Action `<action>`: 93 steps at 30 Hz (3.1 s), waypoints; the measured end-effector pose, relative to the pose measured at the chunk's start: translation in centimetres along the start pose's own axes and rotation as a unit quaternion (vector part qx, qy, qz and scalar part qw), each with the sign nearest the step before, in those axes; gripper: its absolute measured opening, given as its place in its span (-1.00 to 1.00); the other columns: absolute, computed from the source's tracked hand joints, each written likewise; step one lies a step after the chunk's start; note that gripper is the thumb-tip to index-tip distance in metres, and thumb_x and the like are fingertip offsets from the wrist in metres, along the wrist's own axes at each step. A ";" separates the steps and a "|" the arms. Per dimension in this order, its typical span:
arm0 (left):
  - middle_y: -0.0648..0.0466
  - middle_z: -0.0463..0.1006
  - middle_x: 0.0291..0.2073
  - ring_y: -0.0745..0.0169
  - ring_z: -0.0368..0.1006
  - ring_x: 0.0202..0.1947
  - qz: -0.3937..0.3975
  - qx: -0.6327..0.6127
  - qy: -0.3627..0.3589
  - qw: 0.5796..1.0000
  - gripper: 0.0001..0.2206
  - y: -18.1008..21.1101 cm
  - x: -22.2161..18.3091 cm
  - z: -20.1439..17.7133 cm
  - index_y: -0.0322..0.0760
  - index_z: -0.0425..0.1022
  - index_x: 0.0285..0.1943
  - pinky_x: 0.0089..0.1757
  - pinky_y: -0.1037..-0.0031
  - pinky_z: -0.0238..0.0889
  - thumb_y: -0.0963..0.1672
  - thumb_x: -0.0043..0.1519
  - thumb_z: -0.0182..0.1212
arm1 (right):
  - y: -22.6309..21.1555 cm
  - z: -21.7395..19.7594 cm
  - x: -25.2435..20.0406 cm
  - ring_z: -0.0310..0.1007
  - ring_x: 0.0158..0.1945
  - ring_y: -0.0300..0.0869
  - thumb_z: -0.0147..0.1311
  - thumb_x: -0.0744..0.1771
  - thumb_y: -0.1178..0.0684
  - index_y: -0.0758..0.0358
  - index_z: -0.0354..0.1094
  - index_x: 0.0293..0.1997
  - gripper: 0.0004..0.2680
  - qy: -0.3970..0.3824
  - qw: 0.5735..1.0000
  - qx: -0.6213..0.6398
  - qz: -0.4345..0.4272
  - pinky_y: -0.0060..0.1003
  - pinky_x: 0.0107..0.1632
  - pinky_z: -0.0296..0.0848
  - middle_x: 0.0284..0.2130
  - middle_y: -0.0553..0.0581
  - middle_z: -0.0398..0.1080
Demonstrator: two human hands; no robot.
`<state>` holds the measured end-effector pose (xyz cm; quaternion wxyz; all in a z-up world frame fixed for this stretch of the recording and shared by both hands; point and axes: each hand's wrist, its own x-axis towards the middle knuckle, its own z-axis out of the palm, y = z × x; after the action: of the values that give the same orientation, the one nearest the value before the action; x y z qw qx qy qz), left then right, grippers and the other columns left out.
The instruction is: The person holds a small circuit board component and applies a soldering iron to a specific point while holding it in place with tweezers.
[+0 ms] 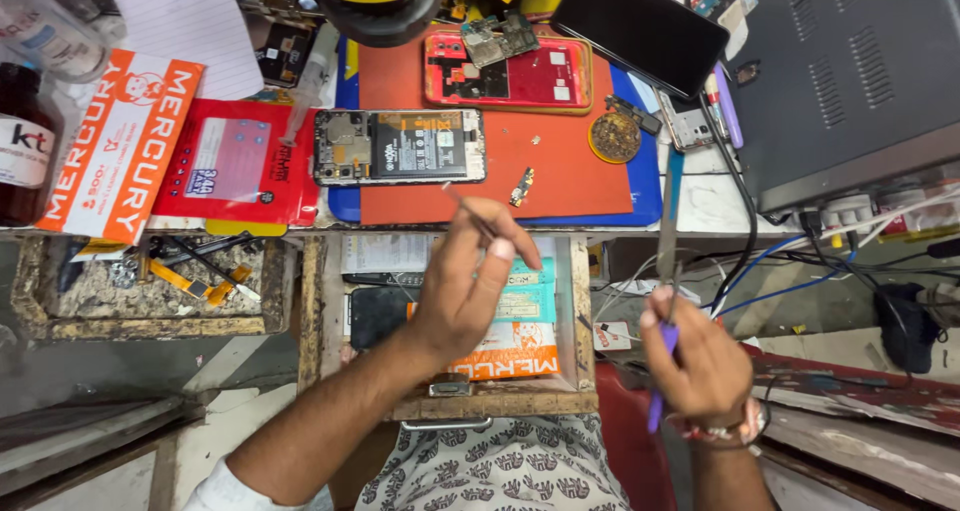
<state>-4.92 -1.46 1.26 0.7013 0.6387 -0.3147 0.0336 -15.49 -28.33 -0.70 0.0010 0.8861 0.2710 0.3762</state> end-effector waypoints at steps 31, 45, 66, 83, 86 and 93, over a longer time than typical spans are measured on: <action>-0.08 0.59 -0.48 0.01 0.62 -0.47 -0.298 0.098 -0.019 0.949 -0.80 0.2 -7.9 3.2 -0.35 0.16 -0.15 -0.45 0.21 0.44 -0.20 0.35 0.15 | -5.8 1.2 -0.7 0.57 -0.36 0.01 -0.13 0.50 -0.07 0.40 0.28 -0.01 -0.74 0.219 0.874 0.314 0.299 -0.21 -0.29 0.61 -0.37 0.44 0.45; -0.19 0.60 0.04 0.04 0.56 -0.22 0.004 0.450 -0.105 0.887 -0.92 1.1 -8.9 -0.2 -0.38 0.41 -0.30 -0.23 0.24 0.43 -0.23 0.16 0.24 | -7.1 0.9 0.6 0.58 -0.29 -0.16 0.05 0.44 0.09 0.47 0.35 0.07 -0.81 0.090 0.779 0.425 0.452 -0.39 -0.13 0.54 -0.23 0.29 0.49; -0.04 0.60 -0.14 -0.04 0.61 -0.27 -0.112 0.330 -0.074 0.935 -0.89 0.7 -8.9 1.0 -0.39 0.52 -0.20 -0.28 0.25 0.53 -0.29 0.12 0.28 | -7.6 1.0 -0.7 0.44 -0.32 -0.14 0.20 0.33 0.23 0.37 0.45 -0.29 -0.96 0.023 0.891 0.297 0.344 -0.38 -0.27 0.42 -0.39 0.16 0.46; 0.00 0.55 -0.18 0.06 0.59 -0.36 -0.103 0.359 -0.098 0.922 -0.94 1.1 -9.0 1.0 -0.38 0.48 -0.28 -0.36 0.28 0.49 -0.27 0.13 0.26 | -7.1 0.0 -1.4 0.52 -0.13 -0.15 0.20 0.28 0.31 0.29 0.50 -0.17 -0.89 -0.039 0.858 0.337 0.386 -0.31 -0.08 0.53 -0.16 0.16 0.43; 0.00 0.55 -0.18 0.07 0.58 -0.38 -0.091 0.363 -0.107 0.921 -0.93 1.1 -8.9 0.9 -0.37 0.51 -0.24 -0.37 0.28 0.48 -0.26 0.14 0.27 | -7.0 -0.2 -1.4 0.49 -0.12 -0.16 0.21 0.23 0.32 0.21 0.55 -0.16 -0.81 -0.061 0.859 0.353 0.367 -0.33 -0.08 0.51 -0.16 0.14 0.39; 0.02 0.55 -0.16 0.10 0.59 -0.36 -0.087 0.369 -0.111 0.919 -0.91 1.1 -9.2 0.9 -0.37 0.54 -0.18 -0.36 0.31 0.49 -0.24 0.17 0.27 | -7.6 -0.1 -2.0 0.46 -0.11 -0.12 0.24 0.20 0.25 0.17 0.58 -0.17 -0.82 -0.079 0.884 0.338 0.312 -0.32 -0.09 0.50 -0.21 0.13 0.34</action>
<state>-13.10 1.15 -2.25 0.3765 0.8768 -0.2987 0.0155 -20.34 -22.88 -3.52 -0.3950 0.8980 0.0902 0.1716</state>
